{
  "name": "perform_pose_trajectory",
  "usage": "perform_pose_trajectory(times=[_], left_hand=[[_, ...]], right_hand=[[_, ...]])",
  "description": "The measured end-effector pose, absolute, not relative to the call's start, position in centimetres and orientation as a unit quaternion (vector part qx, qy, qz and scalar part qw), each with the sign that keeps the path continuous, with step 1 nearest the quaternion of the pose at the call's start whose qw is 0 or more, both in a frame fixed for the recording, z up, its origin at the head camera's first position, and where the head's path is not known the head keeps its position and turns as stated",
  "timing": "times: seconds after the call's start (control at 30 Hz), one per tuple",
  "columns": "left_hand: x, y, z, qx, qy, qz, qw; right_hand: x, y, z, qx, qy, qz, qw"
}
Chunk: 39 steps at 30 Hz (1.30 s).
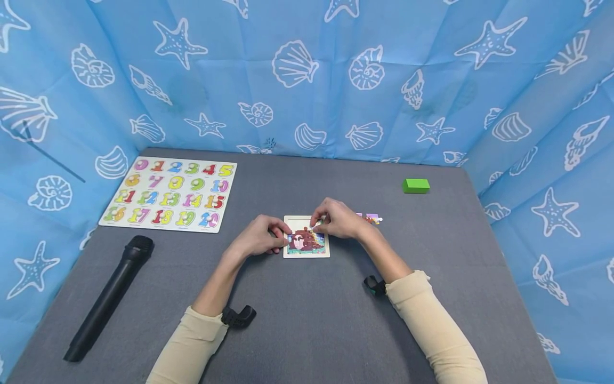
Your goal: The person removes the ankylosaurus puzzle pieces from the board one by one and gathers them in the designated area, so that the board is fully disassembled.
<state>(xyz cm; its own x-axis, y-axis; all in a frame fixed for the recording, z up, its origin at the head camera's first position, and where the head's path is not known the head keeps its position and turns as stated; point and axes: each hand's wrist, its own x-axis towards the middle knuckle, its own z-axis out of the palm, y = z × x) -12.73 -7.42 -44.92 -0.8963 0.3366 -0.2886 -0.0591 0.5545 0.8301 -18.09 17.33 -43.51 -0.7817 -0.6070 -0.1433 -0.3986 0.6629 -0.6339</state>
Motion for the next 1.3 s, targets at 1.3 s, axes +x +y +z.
perform_pose_trajectory(times=[1.3], left_hand=[[-12.7,-7.6,-45.2,0.090,0.852,0.472,0.207]], right_hand=[[-18.1,20.9,-42.9,-0.266,0.848,-0.414,0.197]])
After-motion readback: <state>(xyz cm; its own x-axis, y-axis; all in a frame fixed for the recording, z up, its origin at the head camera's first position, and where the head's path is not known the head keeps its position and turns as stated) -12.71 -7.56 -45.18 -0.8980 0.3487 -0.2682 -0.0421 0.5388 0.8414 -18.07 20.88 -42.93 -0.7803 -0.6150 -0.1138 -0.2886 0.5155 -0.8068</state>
